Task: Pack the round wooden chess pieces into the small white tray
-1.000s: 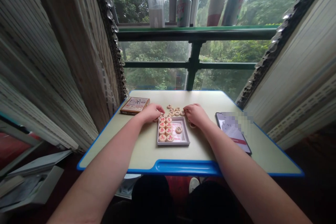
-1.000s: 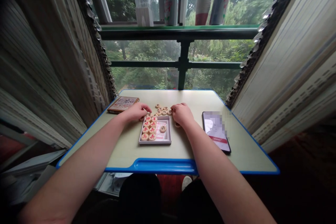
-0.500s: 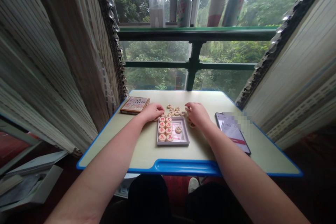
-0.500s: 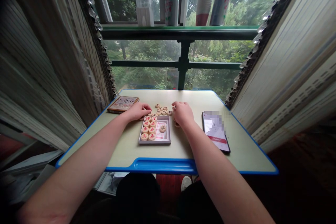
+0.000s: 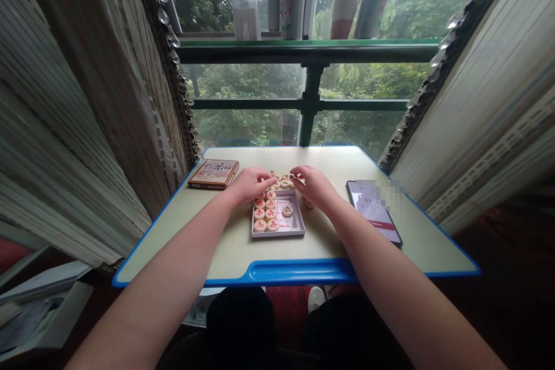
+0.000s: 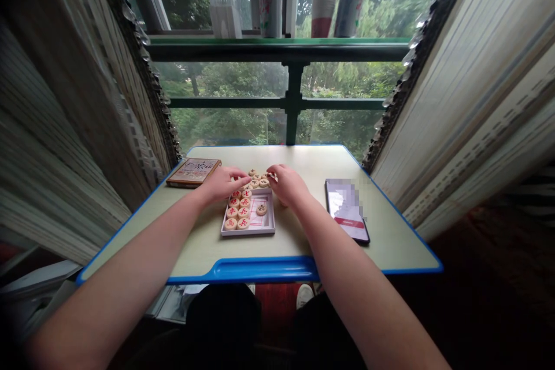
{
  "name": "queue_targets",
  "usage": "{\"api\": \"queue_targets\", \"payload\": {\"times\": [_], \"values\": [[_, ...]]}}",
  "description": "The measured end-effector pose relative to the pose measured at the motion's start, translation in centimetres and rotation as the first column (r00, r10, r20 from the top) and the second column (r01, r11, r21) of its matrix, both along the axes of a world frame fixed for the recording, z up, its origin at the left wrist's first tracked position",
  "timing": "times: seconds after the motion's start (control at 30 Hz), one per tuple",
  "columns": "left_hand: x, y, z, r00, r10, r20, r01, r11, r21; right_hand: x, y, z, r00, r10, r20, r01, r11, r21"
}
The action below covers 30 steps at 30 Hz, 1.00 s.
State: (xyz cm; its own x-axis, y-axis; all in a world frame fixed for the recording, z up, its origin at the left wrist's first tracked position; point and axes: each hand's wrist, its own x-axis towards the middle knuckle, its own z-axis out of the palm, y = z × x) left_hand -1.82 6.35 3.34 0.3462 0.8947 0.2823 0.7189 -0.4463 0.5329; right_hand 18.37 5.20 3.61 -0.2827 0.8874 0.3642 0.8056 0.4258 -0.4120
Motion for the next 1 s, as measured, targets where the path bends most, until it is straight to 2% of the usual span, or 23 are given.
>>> {"api": "queue_targets", "payload": {"times": [0.2,0.5,0.77,1.0], "values": [[0.6,-0.8,0.2,0.996,-0.088,-0.018,0.088,0.996,-0.022,-0.1,-0.6,0.3,0.998,0.055,0.008,-0.055,0.997,-0.055],[0.4,-0.5,0.0,0.998,-0.065,0.003,0.065,0.996,-0.068,0.0,-1.1,0.3,0.995,0.099,0.018,-0.097,0.989,-0.111],[0.5,-0.8,0.3,0.997,-0.073,-0.001,0.073,0.995,-0.066,0.5,-1.2,0.7,0.966,0.241,0.092,-0.229,0.965,-0.129],[0.6,-0.9,0.4,0.997,-0.067,-0.034,0.065,0.996,-0.056,0.3,-1.3,0.9,0.94,0.289,0.179,-0.267,0.954,-0.14]]}}
